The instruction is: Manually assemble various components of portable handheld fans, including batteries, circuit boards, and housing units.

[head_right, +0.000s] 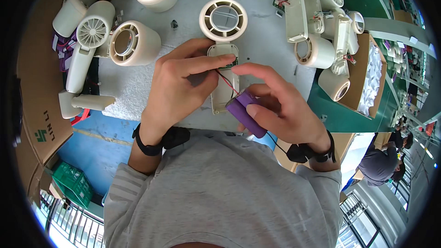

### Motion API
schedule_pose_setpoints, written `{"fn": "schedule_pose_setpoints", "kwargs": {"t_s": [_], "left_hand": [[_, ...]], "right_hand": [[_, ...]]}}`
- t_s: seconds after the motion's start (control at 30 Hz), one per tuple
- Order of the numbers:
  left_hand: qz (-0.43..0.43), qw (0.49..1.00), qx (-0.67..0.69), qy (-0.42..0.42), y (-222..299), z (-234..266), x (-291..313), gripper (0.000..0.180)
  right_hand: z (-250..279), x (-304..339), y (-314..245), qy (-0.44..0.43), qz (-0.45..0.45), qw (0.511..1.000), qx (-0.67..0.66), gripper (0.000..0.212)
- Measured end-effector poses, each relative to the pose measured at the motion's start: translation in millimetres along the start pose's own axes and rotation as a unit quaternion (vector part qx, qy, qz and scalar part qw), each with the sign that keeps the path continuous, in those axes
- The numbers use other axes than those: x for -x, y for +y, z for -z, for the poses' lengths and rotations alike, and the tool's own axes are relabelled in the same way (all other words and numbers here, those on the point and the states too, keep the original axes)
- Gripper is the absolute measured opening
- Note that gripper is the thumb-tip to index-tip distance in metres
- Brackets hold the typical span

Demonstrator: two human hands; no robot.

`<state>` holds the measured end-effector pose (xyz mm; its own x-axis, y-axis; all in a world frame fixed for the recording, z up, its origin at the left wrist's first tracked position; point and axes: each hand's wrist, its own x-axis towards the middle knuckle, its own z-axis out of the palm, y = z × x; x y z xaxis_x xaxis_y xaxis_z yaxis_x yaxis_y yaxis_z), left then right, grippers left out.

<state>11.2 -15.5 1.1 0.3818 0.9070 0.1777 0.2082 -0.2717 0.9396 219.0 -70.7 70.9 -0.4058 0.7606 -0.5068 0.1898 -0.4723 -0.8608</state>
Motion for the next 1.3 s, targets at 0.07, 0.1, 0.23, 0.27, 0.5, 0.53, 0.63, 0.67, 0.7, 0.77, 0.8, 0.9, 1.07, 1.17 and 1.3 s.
{"fn": "schedule_pose_setpoints", "kwargs": {"t_s": [0.07,0.1,0.23,0.27,0.5,0.53,0.63,0.67,0.7,0.77,0.8,0.9,1.07,1.17,1.3], "left_hand": [[-0.009,1.0,-0.018,-0.02,0.9,2.6,-2.3,0.04],[-0.014,0.999,-0.025,-0.03,1.1,3.7,-3.4,0.04],[-0.011,0.998,-0.035,-0.05,2.4,7.0,-7.3,0.042],[-0.008,0.998,-0.036,-0.053,2.7,6.2,-7.2,0.042],[-0.026,0.997,-0.061,-0.049,2.6,4.5,-4.6,0.042],[-0.024,0.997,-0.063,-0.048,2.2,4.2,-4.5,0.042],[-0.043,0.995,-0.078,-0.037,1.5,2.3,-4.2,0.042],[-0.041,0.995,-0.08,-0.036,1.1,2.4,-3.9,0.042],[-0.04,0.996,-0.074,-0.037,1.1,2.2,-4.0,0.041],[-0.039,0.997,-0.063,-0.037,1.3,2.5,-4.1,0.041],[-0.037,0.997,-0.063,-0.037,1.5,3.2,-4.5,0.041],[-0.02,0.997,-0.058,-0.056,1.5,6.4,-6.2,0.04],[-0.01,0.998,-0.042,-0.051,-0.2,5.8,-4.8,0.038],[-0.015,0.998,-0.029,-0.044,-1.5,5.7,-4.5,0.036],[-0.021,0.997,-0.036,-0.059,-2.3,8.4,-5.1,0.035]], "right_hand": [[2.0,-0.4,6.5,-0.026,-0.043,0.985,-0.163,0.067],[3.8,-0.5,12.5,-0.055,-0.011,0.977,-0.205,0.07],[3.0,-1.3,23.8,-0.098,0.046,0.951,-0.289,0.079],[0.2,-1.5,23.3,-0.088,0.039,0.953,-0.287,0.082],[8.2,-4.0,22.0,-0.038,0.105,0.994,-0.017,0.079],[10.3,-8.9,18.3,-0.019,0.173,0.98,0.101,0.077],[7.4,-15.3,17.5,0.013,0.259,0.94,0.224,0.072],[5.5,-16.5,17.8,0.029,0.28,0.932,0.23,0.07],[4.3,-17.2,17.8,0.045,0.3,0.923,0.238,0.068],[2.9,-19.2,21.3,0.047,0.32,0.913,0.248,0.069],[2.0,-20.2,24.2,0.05,0.341,0.902,0.26,0.071],[-3.1,-23.7,30.3,0.062,0.363,0.886,0.28,0.072],[-9.3,-33.4,38.3,0.097,0.386,0.858,0.324,0.067],[-7.3,-35.7,38.7,0.096,0.397,0.84,0.356,0.066],[-7.8,-33.8,37.2,0.092,0.385,0.828,0.397,0.066]]}}
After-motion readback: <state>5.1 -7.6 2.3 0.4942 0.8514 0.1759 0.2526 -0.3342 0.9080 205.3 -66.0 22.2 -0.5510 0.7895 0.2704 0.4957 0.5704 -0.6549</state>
